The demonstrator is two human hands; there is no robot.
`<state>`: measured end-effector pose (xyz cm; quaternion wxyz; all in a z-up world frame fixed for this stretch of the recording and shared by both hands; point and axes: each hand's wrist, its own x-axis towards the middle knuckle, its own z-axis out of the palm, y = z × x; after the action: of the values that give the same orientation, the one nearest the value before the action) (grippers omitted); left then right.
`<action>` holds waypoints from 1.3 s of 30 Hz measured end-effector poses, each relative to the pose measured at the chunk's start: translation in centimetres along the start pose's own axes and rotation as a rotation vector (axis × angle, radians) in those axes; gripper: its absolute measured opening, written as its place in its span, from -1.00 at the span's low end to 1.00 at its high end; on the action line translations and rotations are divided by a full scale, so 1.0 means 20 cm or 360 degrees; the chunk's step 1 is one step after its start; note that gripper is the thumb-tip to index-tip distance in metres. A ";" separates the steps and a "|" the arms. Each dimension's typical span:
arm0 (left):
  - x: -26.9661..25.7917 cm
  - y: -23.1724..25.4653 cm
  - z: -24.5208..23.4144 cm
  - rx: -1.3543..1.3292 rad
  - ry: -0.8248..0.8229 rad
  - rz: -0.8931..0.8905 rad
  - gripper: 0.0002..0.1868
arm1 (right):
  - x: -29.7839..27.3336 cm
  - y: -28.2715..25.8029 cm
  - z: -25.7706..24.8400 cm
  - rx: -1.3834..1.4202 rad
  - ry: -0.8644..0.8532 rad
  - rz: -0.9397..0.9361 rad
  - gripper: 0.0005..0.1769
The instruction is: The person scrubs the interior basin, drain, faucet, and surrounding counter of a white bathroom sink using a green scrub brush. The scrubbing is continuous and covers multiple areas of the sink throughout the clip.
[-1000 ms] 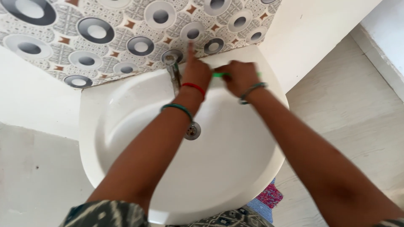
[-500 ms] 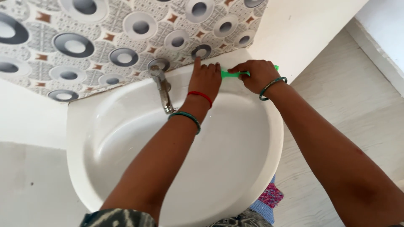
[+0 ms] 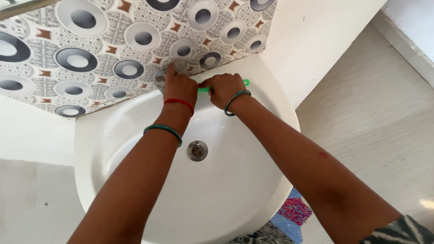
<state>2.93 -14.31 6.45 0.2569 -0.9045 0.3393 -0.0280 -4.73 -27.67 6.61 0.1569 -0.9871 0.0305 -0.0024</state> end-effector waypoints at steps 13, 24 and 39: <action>0.17 0.57 -0.13 -0.0323 0.0374 0.0203 -0.83 | -0.31 0.51 -0.27 0.0368 -0.0240 0.0544 -0.57; 0.04 0.15 -0.04 -0.0178 0.0066 -0.0058 -0.81 | -0.08 0.11 -0.03 0.0054 -0.0058 0.0079 -0.50; 0.15 0.35 -0.04 -0.0256 0.0370 0.0110 -0.82 | -0.24 0.33 -0.11 0.0179 -0.0063 0.0312 -0.49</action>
<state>0.81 -21.05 3.37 0.1433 -0.9006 0.3989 -0.0966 -9.95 -34.31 6.78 0.2119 -0.9689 0.1237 0.0306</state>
